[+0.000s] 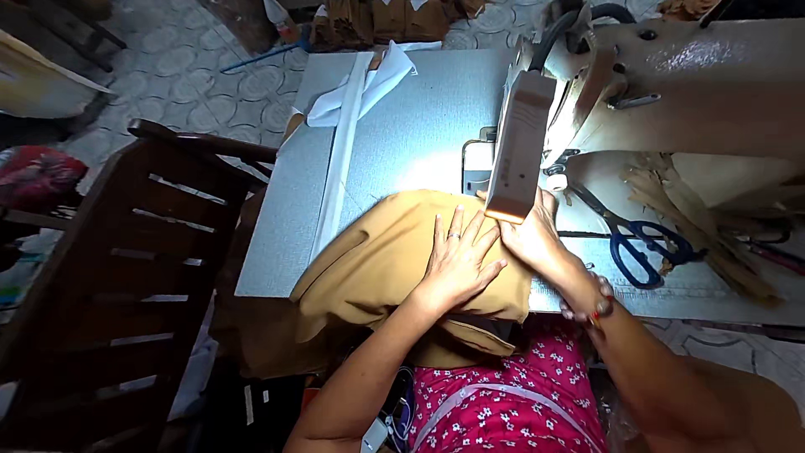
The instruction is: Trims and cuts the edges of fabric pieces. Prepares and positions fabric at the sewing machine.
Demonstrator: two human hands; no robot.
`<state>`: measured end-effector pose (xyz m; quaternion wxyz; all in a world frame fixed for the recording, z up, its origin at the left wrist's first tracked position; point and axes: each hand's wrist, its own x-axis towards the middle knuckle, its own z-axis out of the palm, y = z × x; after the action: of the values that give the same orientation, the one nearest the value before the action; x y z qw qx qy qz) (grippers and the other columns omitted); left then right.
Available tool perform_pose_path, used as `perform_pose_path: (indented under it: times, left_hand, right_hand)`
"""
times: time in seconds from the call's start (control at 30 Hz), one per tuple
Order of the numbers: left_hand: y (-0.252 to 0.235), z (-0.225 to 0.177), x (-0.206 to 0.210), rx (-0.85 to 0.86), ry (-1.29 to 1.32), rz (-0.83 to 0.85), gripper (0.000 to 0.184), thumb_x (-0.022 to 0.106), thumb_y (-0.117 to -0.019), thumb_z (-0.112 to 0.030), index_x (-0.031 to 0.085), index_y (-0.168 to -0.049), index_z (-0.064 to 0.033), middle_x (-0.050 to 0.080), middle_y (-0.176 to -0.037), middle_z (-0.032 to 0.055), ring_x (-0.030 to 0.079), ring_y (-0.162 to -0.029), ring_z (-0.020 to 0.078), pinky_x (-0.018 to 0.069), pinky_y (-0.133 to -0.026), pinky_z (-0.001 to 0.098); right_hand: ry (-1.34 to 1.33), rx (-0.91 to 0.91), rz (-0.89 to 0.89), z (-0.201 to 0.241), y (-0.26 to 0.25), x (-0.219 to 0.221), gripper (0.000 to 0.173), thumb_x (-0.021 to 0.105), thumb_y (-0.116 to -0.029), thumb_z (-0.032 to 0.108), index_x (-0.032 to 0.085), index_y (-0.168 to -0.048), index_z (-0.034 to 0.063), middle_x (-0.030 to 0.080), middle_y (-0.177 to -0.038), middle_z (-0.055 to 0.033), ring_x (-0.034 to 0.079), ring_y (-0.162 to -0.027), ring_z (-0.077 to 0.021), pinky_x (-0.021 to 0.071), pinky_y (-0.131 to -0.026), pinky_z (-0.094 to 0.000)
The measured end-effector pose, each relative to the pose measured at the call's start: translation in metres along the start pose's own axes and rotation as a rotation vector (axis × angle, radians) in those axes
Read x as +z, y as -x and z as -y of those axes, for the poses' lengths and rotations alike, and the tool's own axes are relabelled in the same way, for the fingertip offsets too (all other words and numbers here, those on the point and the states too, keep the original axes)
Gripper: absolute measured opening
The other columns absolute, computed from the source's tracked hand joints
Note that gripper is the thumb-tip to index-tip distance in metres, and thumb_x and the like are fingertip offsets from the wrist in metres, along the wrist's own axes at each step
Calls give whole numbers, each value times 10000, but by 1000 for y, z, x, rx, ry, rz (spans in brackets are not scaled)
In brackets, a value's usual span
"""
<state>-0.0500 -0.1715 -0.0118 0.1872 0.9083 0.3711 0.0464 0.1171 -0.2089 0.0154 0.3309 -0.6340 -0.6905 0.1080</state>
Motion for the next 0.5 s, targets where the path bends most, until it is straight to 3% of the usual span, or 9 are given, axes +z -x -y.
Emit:
perform_pose_path:
  times: [0.07,0.13,0.23,0.3,0.4,0.43,0.5]
  left_hand:
    - [-8,-2,0,-24,-19,-6,591,394,-1043,-559,479,-1547,-263,285,-1685,114,129,-1572,427,35,-1180,743]
    - [-14,-2,2,-48,-49,-11,612,354,-1050,-574,455,-1562,-254,268,-1689,126,123,-1568,446,33,-1177,748]
    - [-18,-2,0,-55,-77,-23,624,364,-1056,-562,428,-1578,-226,274,-1684,146,152,-1555,474,41,-1164,774]
    - [-14,-5,-3,-54,-69,-6,620,380,-1068,-541,377,-1603,-228,225,-1702,139,152,-1556,470,60,-1165,774]
    - [-14,-3,-1,-54,-75,-4,650,365,-1056,-573,350,-1614,-240,187,-1714,129,87,-1566,472,40,-1172,773]
    - [-15,0,1,-45,-91,-14,662,346,-1054,-593,340,-1618,-248,178,-1716,127,74,-1565,481,35,-1165,781]
    - [-14,7,7,-26,-113,-42,676,331,-1048,-627,334,-1618,-265,171,-1721,108,69,-1564,483,40,-1150,799]
  right_hand:
    - [79,-58,-89,-6,16,6,340,559,-963,63,722,-1258,101,678,-1239,-163,536,-1287,-438,278,-1108,-703]
    - [115,-28,-128,-14,46,7,312,539,-974,102,755,-1199,97,695,-1243,-147,533,-1324,-445,246,-1133,-730]
    - [212,56,-82,-25,99,0,343,507,-1011,180,747,-1251,131,656,-1374,-150,474,-1389,-495,226,-1122,-778]
    - [289,94,-184,-32,137,-15,312,517,-1003,147,771,-1183,137,674,-1339,-164,507,-1363,-485,274,-1122,-747]
    - [423,226,-329,-46,197,-57,250,552,-995,85,773,-1108,54,711,-1220,-219,628,-1204,-448,455,-1037,-596]
    - [433,324,-336,-50,220,-71,252,544,-1003,65,751,-1129,-2,704,-1195,-251,646,-1156,-442,485,-1013,-559]
    - [329,662,-277,-50,273,-94,320,482,-1063,89,645,-1285,-72,665,-1235,-286,656,-1137,-414,516,-1009,-508]
